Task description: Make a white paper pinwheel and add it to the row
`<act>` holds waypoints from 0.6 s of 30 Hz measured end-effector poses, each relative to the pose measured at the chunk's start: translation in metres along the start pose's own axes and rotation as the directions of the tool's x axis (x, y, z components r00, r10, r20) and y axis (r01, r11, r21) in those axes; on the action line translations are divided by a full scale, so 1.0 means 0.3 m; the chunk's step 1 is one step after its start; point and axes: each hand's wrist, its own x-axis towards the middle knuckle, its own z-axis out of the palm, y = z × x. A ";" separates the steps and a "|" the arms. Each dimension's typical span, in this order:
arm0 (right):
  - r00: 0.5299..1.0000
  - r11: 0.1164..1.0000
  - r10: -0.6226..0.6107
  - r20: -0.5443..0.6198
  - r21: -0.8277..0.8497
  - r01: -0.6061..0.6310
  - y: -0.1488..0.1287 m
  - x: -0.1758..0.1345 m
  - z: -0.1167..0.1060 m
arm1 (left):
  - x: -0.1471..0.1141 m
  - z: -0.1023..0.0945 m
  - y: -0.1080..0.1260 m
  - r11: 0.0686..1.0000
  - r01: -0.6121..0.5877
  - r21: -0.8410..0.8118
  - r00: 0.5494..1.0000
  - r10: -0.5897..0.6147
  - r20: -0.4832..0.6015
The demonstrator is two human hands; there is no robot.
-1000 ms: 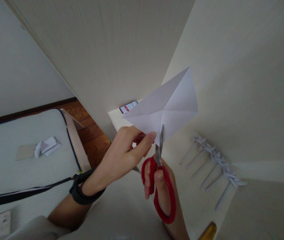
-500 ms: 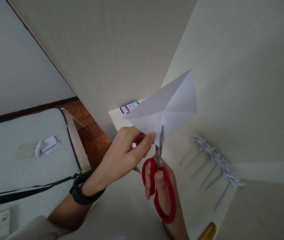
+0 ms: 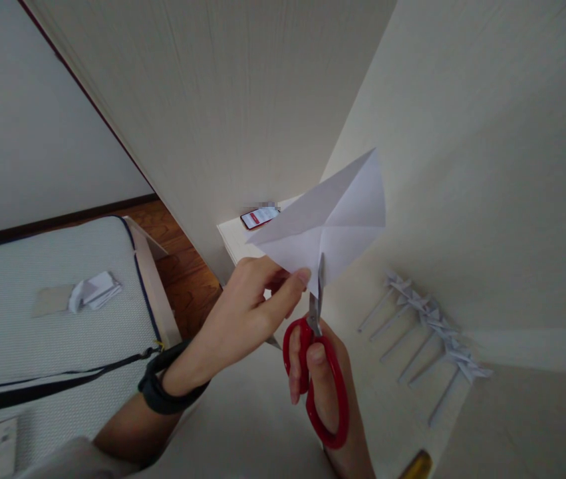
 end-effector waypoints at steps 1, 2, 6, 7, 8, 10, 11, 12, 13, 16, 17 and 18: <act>1.000 1.000 0.001 0.002 0.010 -0.001 0.001 0.000 -0.001 | -0.001 0.000 0.000 1.000 0.003 0.001 1.000 -0.003 0.000; 1.000 1.000 0.001 0.004 0.017 -0.001 0.001 -0.001 -0.001 | -0.002 0.001 -0.001 1.000 0.005 0.003 1.000 -0.005 -0.004; 1.000 1.000 -0.010 0.006 0.023 0.010 0.001 -0.003 -0.001 | -0.004 0.004 -0.008 1.000 0.016 0.019 1.000 -0.016 -0.003; 1.000 1.000 -0.014 0.006 0.020 0.014 0.000 -0.002 -0.001 | -0.005 0.005 -0.010 1.000 0.013 0.018 1.000 -0.013 0.002; 1.000 1.000 -0.020 0.006 0.015 0.020 -0.001 -0.002 0.000 | -0.005 0.004 -0.010 1.000 0.013 0.016 1.000 -0.013 0.007; 0.999 0.999 -0.038 0.007 -0.002 0.038 -0.006 0.000 0.001 | -0.006 0.003 -0.008 1.000 0.017 0.003 1.000 -0.017 -0.002; 0.999 0.999 -0.050 0.003 -0.013 0.050 -0.010 0.002 0.000 | -0.006 0.002 -0.006 1.000 0.022 -0.003 1.000 -0.022 -0.009; 0.998 0.998 -0.064 -0.002 -0.027 0.064 -0.014 0.003 -0.001 | -0.007 0.002 -0.003 1.000 0.030 -0.005 0.999 -0.030 -0.013; 0.997 0.996 -0.080 -0.007 -0.042 0.080 -0.019 0.003 -0.002 | -0.008 0.002 -0.001 0.999 0.035 -0.006 0.999 -0.035 -0.009; 0.992 0.989 -0.122 -0.015 -0.088 0.120 -0.030 0.003 -0.008 | -0.010 0.003 0.002 0.999 0.031 -0.007 0.999 -0.031 0.029; 0.991 0.986 -0.131 -0.013 -0.101 0.129 -0.032 0.003 -0.010 | -0.011 0.003 0.002 1.000 0.030 -0.006 0.999 -0.030 0.036; 0.990 0.984 -0.138 -0.011 -0.111 0.136 -0.032 0.002 -0.011 | -0.011 0.003 0.001 0.999 0.032 -0.009 0.999 -0.031 0.041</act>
